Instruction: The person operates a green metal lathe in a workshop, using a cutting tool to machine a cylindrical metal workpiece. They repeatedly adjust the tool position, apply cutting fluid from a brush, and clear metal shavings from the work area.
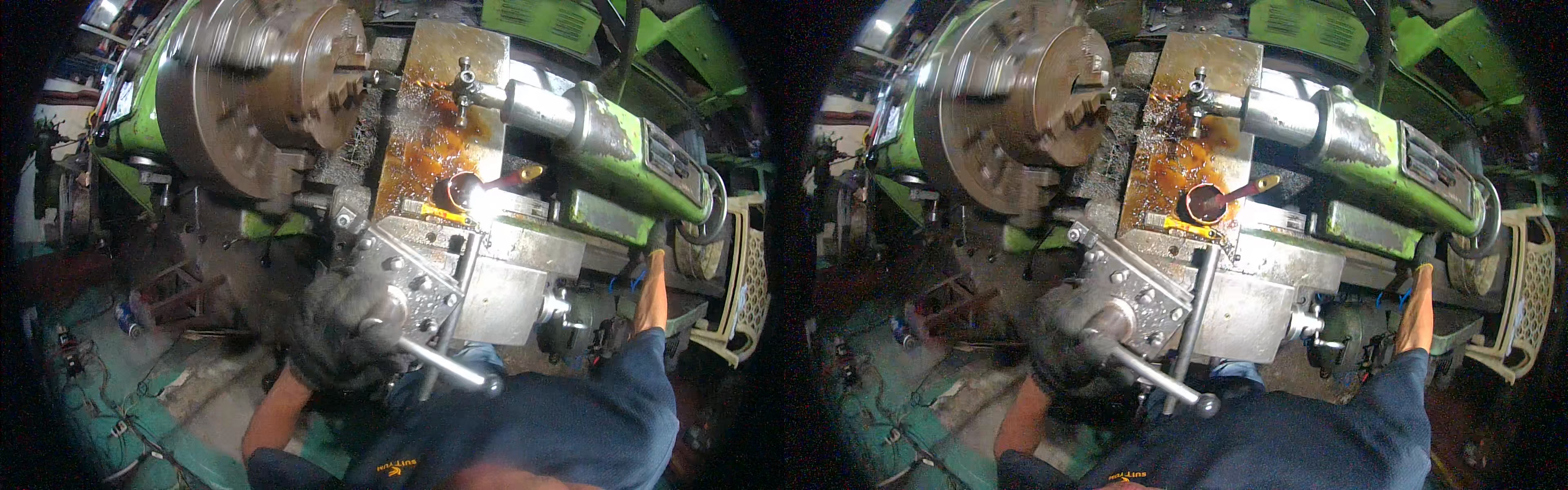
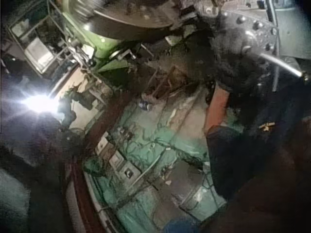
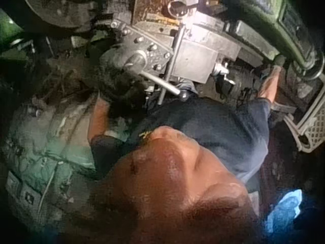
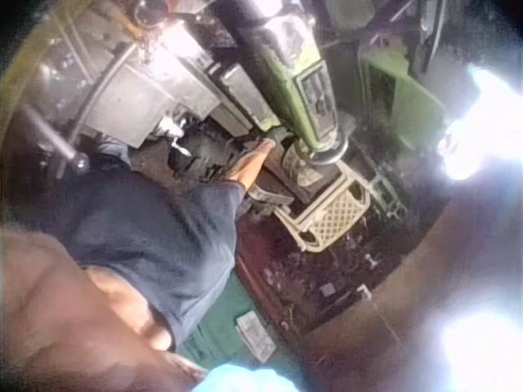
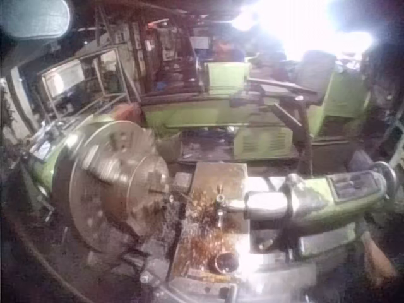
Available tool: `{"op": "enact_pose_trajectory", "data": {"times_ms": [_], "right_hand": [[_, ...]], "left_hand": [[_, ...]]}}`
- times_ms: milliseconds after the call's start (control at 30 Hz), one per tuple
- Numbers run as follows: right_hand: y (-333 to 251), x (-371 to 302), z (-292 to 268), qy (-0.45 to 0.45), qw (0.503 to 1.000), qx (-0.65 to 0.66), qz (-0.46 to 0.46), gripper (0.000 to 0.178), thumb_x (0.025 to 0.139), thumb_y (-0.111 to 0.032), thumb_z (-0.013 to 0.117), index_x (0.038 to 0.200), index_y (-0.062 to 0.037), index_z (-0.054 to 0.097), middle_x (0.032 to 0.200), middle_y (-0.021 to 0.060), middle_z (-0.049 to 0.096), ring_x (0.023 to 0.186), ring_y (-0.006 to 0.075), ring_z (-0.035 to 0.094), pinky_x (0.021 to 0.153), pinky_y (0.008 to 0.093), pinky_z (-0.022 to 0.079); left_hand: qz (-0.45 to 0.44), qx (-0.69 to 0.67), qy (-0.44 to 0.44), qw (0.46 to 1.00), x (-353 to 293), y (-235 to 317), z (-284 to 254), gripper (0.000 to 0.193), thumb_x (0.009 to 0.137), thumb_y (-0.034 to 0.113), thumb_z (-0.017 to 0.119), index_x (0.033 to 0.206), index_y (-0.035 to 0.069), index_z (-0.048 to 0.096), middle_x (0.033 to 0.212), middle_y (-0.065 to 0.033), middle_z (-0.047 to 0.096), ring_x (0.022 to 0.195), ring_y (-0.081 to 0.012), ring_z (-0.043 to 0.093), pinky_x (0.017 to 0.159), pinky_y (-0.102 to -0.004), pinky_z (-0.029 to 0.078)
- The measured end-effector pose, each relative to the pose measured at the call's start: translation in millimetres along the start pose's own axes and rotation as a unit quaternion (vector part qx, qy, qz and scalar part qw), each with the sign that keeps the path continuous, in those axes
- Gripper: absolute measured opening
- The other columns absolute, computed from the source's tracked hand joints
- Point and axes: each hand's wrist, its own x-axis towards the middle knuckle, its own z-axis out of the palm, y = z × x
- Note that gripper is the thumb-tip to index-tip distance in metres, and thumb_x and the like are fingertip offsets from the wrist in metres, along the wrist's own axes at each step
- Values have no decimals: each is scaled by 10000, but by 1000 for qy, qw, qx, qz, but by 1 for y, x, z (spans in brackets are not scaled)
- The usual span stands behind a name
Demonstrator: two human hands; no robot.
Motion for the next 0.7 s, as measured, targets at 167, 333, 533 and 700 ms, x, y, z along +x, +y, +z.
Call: {"op": "enact_pose_trajectory", "data": {"times_ms": [167, 333, 533, 700], "right_hand": [[12, -44, 24, 18, 999, -15, 44, 467, 1005, -451, 548, 1018, -26, 741, 899, 105, 716, 778, 254, 639, 747, 405, 512], [-23, -45, 24, 23, 998, -42, 34, 449, 1006, -431, 539, 1027, -29, 736, 921, 119, 715, 805, 270, 644, 757, 413, 516], [-18, -83, 25, 34, 996, -52, 59, 428, 1006, -407, 528, 1037, -31, 730, 948, 136, 714, 837, 289, 650, 769, 422, 522], [-41, -90, 21, 30, 996, -68, 59, 411, 1007, -387, 519, 1046, -33, 725, 970, 149, 712, 864, 305, 655, 780, 430, 527]], "left_hand": [[19, 31, -31, 999, 32, 10, 2, 316, 886, 231, 698, 1151, 62, 661, 1188, -128, 656, 1071, -289, 616, 952, -417, 478], [1, 13, -29, 1000, 23, 12, 5, 325, 880, 258, 695, 1143, 70, 661, 1198, -133, 653, 1079, -301, 614, 951, -436, 476], [13, -7, -44, 999, 31, 17, 3, 336, 874, 290, 691, 1134, 80, 661, 1210, -139, 650, 1089, -316, 613, 951, -459, 473], [14, -19, -39, 999, 26, 21, 0, 347, 868, 317, 687, 1127, 88, 661, 1220, -143, 648, 1097, -328, 612, 951, -478, 470]]}}
